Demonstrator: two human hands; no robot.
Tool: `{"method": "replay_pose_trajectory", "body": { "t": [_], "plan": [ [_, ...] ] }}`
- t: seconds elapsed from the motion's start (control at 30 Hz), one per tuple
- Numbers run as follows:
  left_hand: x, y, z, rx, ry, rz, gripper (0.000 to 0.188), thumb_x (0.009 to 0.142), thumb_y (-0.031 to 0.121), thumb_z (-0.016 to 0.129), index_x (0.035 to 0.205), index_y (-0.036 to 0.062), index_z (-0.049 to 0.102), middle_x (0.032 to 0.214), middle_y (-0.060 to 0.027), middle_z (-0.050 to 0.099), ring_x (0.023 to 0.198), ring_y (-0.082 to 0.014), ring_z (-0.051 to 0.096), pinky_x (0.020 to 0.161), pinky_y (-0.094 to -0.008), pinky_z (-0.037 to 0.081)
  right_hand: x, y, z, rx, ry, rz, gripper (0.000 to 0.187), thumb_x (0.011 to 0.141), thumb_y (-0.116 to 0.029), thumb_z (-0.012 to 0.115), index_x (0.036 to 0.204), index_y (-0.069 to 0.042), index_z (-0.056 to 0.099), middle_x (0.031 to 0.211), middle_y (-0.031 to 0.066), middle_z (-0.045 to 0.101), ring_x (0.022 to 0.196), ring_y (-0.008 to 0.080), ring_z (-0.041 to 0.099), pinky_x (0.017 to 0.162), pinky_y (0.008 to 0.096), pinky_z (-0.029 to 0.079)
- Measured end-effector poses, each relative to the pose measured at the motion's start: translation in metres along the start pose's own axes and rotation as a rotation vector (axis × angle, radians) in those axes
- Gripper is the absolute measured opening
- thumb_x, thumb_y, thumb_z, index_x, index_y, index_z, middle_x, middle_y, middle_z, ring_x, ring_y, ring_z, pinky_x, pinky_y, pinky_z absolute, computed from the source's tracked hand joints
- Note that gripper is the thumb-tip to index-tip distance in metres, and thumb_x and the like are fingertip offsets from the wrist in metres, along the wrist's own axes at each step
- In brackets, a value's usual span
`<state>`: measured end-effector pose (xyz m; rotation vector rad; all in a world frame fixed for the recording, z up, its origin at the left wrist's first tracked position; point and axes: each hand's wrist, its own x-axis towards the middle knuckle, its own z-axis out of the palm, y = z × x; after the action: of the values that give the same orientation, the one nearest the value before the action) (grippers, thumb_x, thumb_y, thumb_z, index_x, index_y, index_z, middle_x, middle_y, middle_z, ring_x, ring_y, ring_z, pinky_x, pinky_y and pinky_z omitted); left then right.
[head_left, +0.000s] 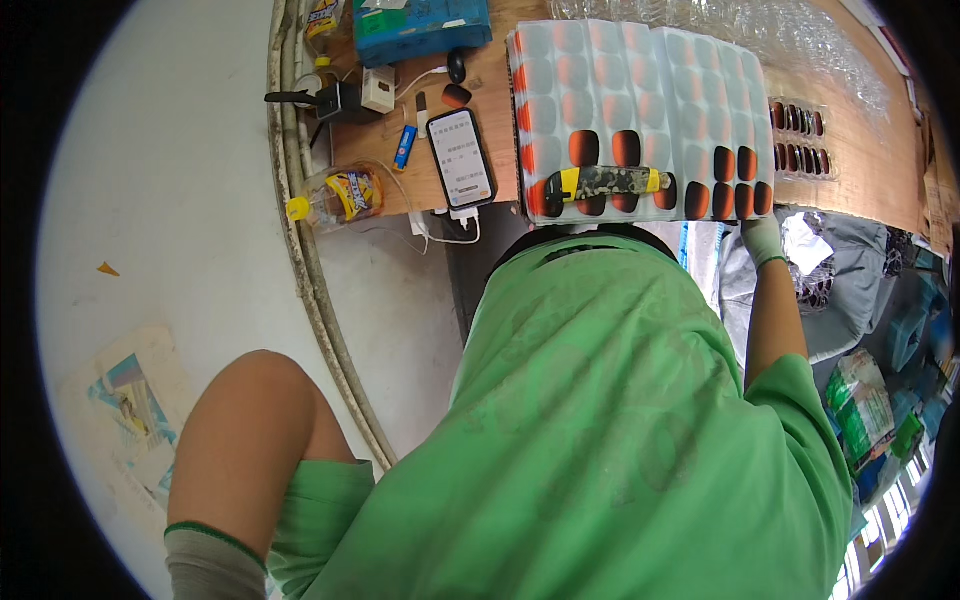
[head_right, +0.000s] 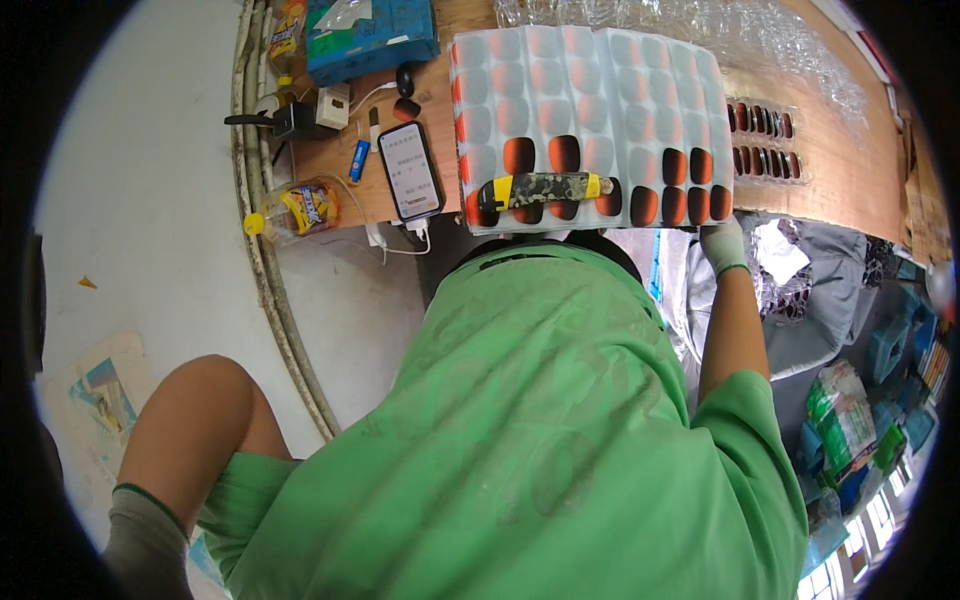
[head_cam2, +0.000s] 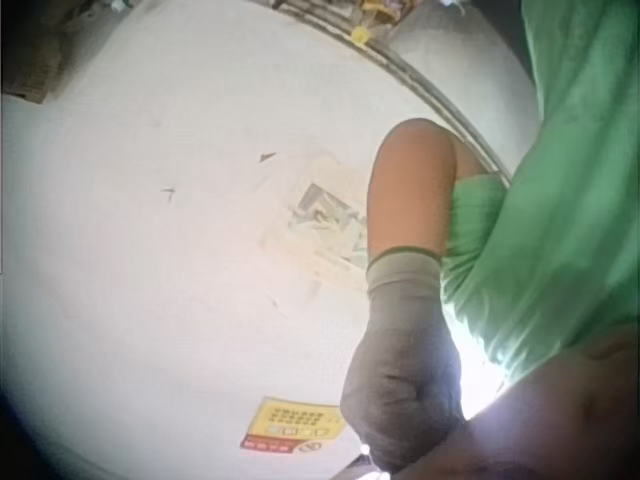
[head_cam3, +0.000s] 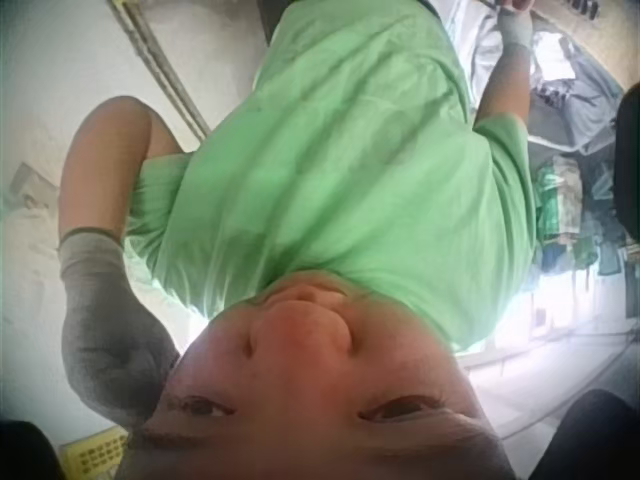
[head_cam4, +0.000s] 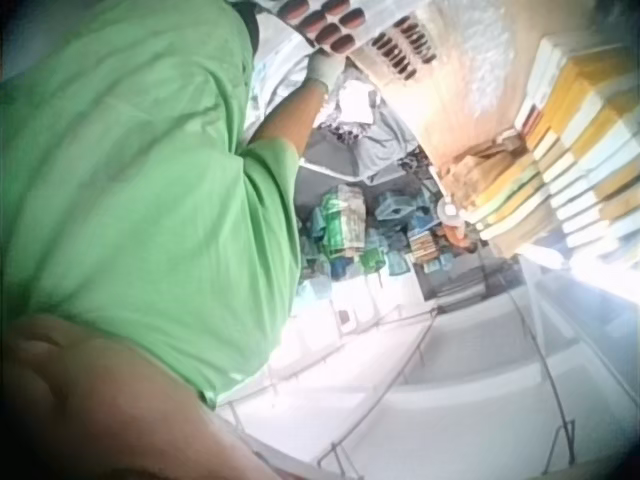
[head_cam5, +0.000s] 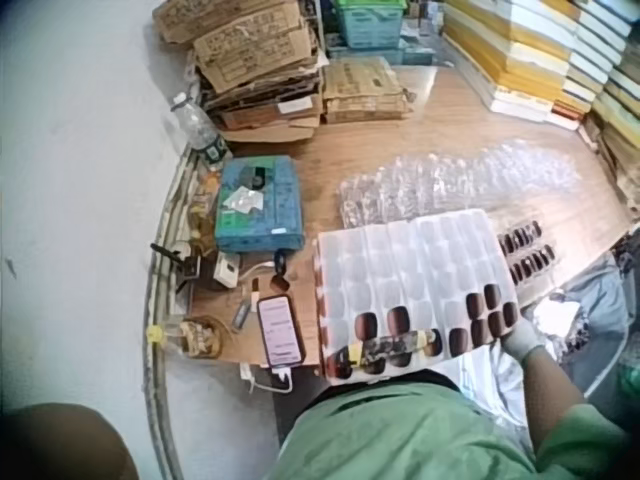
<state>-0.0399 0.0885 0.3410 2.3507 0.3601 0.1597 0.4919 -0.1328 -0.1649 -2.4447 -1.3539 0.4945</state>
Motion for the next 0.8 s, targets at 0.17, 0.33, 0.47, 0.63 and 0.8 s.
{"method": "replay_pose_trajectory", "body": {
  "t": [0.17, 0.33, 0.47, 0.63, 0.8],
  "plan": [
    [0.003, -0.002, 0.001, -0.016, -0.005, 0.014, 0.030, 0.090, 0.033, 0.069, 0.094, 0.0044, 0.060, 0.084, -0.0098, 0.062, 0.078, -0.0214, 0.057, 0.069, -0.0378, 0.046, -0.003, -0.012, -0.008, 0.047, -0.030, 0.047, 0.042, 0.096, -0.038, 0.063, 0.126, -0.008, 0.062, 0.117, 0.0212, 0.070, 0.112, 0.0402, 0.065, 0.090, 0.0438, 0.051],
    [0.003, -0.001, 0.001, -0.008, -0.021, 0.022, 0.030, 0.090, 0.032, 0.070, 0.093, 0.0045, 0.059, 0.083, -0.0089, 0.061, 0.076, -0.0205, 0.056, 0.068, -0.0372, 0.045, -0.006, -0.031, -0.010, 0.114, 0.034, -0.016, 0.036, 0.098, -0.031, 0.061, 0.125, -0.008, 0.062, 0.119, 0.0223, 0.069, 0.113, 0.0412, 0.064, 0.090, 0.0441, 0.052],
    [0.004, -0.001, -0.003, -0.016, -0.033, 0.043, 0.029, 0.089, 0.031, 0.070, 0.092, 0.0046, 0.059, 0.082, -0.0083, 0.061, 0.075, -0.0197, 0.056, 0.067, -0.0368, 0.045, -0.002, -0.012, -0.015, -0.024, -0.046, 0.011, 0.034, 0.098, -0.029, 0.060, 0.125, -0.007, 0.062, 0.119, 0.0216, 0.069, 0.113, 0.0406, 0.064, 0.089, 0.0440, 0.051],
    [0.010, -0.002, -0.002, -0.020, -0.051, 0.049, 0.028, 0.089, 0.030, 0.071, 0.091, 0.0047, 0.059, 0.080, -0.0075, 0.060, 0.074, -0.0187, 0.055, 0.066, -0.0362, 0.045, -0.005, -0.033, -0.012, 0.099, 0.024, 0.004, 0.037, 0.099, -0.035, 0.059, 0.123, -0.007, 0.063, 0.117, 0.0217, 0.069, 0.112, 0.0398, 0.064, 0.090, 0.0437, 0.051],
    [0.015, -0.007, 0.001, -0.032, -0.065, 0.075, 0.028, 0.089, 0.029, 0.071, 0.089, 0.0048, 0.058, 0.079, -0.0066, 0.060, 0.072, -0.0178, 0.055, 0.065, -0.0357, 0.044, -0.008, -0.036, -0.013, 0.121, -0.022, 0.127, 0.036, 0.097, -0.033, 0.064, 0.123, -0.008, 0.063, 0.117, 0.0205, 0.070, 0.111, 0.0386, 0.065, 0.090, 0.0422, 0.052]
  ]
}}
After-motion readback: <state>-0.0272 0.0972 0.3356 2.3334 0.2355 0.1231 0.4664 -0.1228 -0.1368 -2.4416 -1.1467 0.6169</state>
